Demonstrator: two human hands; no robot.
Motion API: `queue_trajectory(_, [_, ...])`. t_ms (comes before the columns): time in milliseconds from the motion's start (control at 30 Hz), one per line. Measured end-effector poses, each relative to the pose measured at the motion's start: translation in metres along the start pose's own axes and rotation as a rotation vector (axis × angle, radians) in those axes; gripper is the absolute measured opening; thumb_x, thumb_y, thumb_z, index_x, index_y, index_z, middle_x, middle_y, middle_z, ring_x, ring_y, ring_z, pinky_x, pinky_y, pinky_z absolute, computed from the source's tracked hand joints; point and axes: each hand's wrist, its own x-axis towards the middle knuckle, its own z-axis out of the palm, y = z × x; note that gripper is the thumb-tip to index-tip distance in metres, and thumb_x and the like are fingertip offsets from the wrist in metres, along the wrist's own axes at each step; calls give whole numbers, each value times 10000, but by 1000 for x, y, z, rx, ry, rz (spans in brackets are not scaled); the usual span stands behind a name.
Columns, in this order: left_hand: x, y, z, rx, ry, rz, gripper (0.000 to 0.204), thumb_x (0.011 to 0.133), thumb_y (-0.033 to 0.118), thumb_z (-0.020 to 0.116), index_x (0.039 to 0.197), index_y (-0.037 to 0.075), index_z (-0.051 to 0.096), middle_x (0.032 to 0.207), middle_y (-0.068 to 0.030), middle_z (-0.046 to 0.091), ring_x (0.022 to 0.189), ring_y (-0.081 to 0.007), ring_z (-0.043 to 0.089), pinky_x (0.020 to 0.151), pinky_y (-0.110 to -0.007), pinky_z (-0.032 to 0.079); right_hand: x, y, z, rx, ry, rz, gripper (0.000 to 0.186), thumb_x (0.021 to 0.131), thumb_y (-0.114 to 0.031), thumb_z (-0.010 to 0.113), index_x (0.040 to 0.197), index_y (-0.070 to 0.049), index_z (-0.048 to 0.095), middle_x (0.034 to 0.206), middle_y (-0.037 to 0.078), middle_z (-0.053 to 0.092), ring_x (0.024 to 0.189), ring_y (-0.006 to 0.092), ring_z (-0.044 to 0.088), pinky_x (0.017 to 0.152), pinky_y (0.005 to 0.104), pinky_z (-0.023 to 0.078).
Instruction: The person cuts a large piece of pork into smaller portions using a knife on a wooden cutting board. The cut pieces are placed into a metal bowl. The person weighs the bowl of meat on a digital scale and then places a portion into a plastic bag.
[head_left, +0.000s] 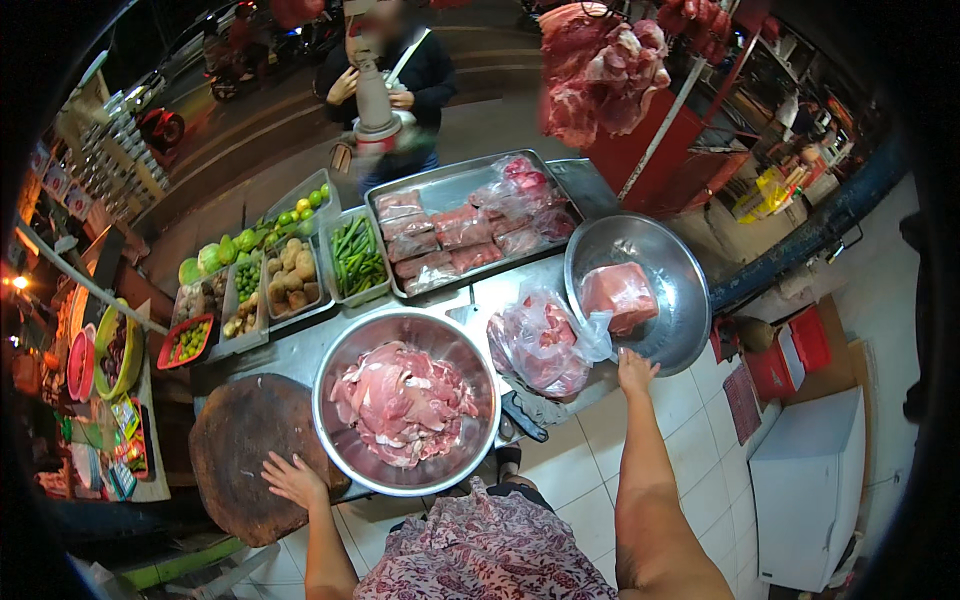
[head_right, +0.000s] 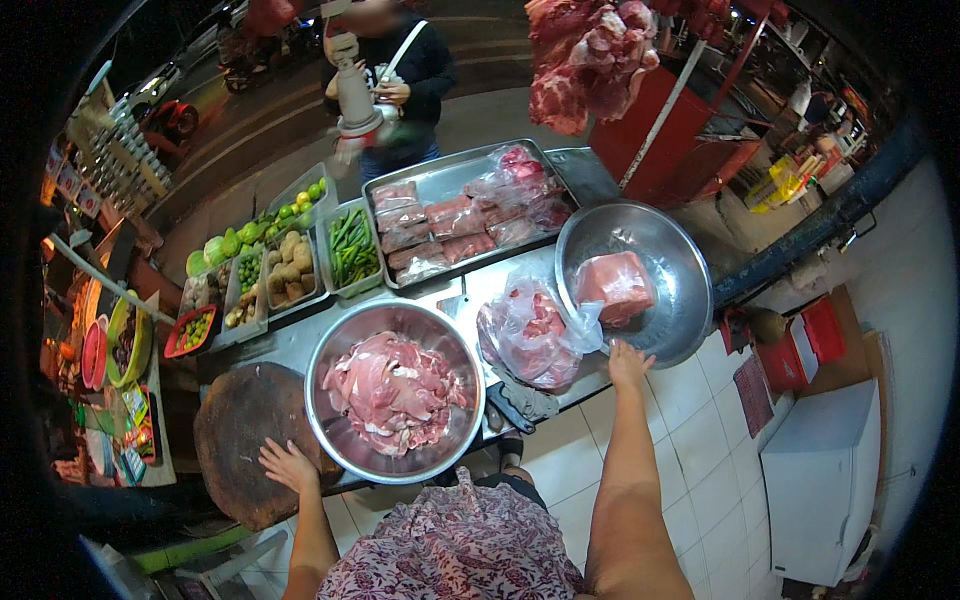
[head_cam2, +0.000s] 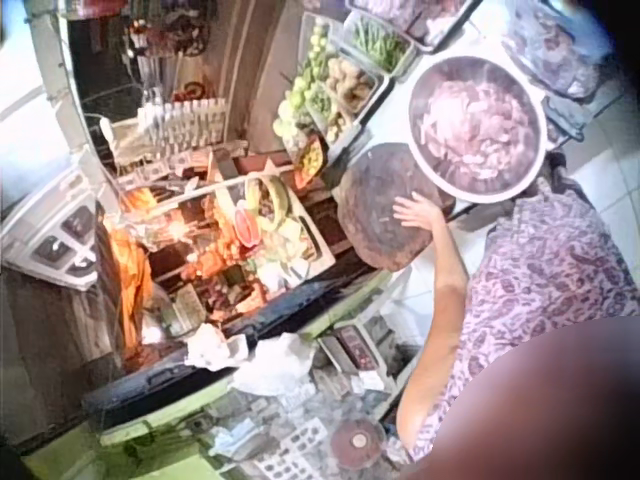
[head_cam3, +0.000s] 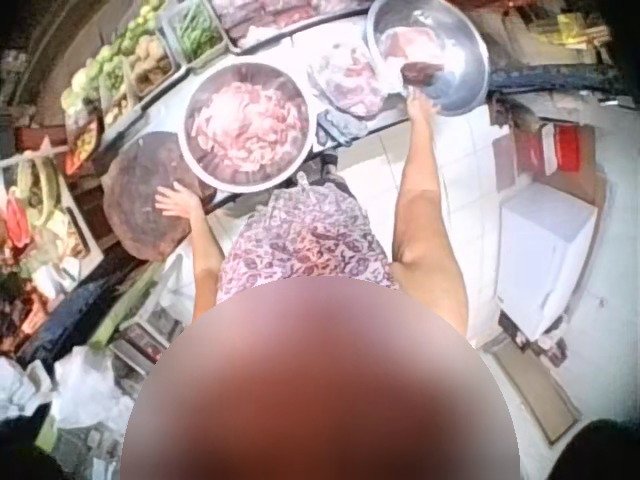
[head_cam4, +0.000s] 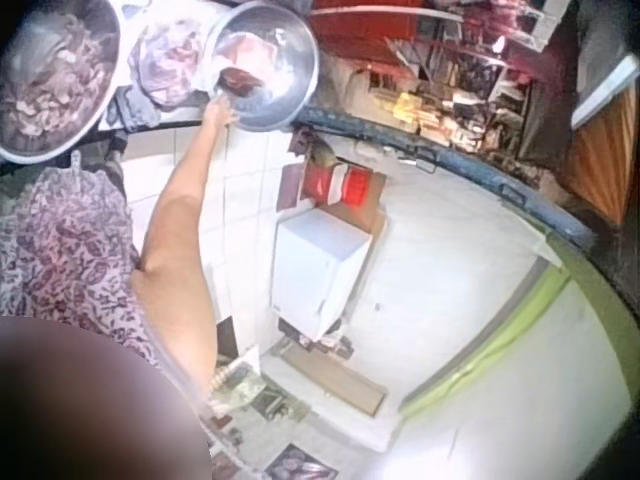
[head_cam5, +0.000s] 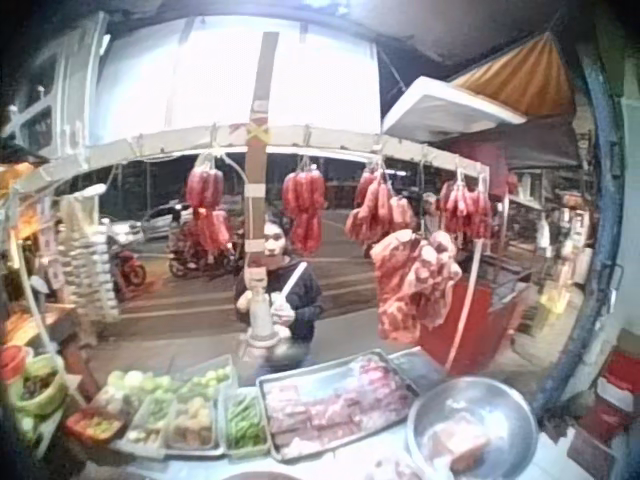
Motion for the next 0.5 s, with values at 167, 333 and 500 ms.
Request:
queue_trajectory(167, [-2,3,-2,14,-3,-5,600,1009,331,524,1537,117,337,1585,-180,299,1489,-395,205,1190,-573,179,2,-3,1,-37,-7,24,565,1038,-476,249,1324,-154,613,1377,109,597,1341,438,430,1155,676,72])
queue_trajectory(333, [-2,4,-6,-21,-25,-30,605,1004,333,529,1536,116,338,1585,-182,297,1489,-395,205,1192,-568,176,2,1,8,-83,44,-36,517,1041,-453,283,1254,-149,642,1306,103,636,1260,455,491,1132,699,114])
queue_trajectory(500, [-2,7,-10,-14,-39,-67,601,1002,338,527,1536,131,345,1594,-164,289,1499,-366,197,1206,-548,162,-3,-2,8,-70,118,-41,453,1038,-419,345,1223,-156,664,1246,102,665,1211,430,530,1126,693,156])
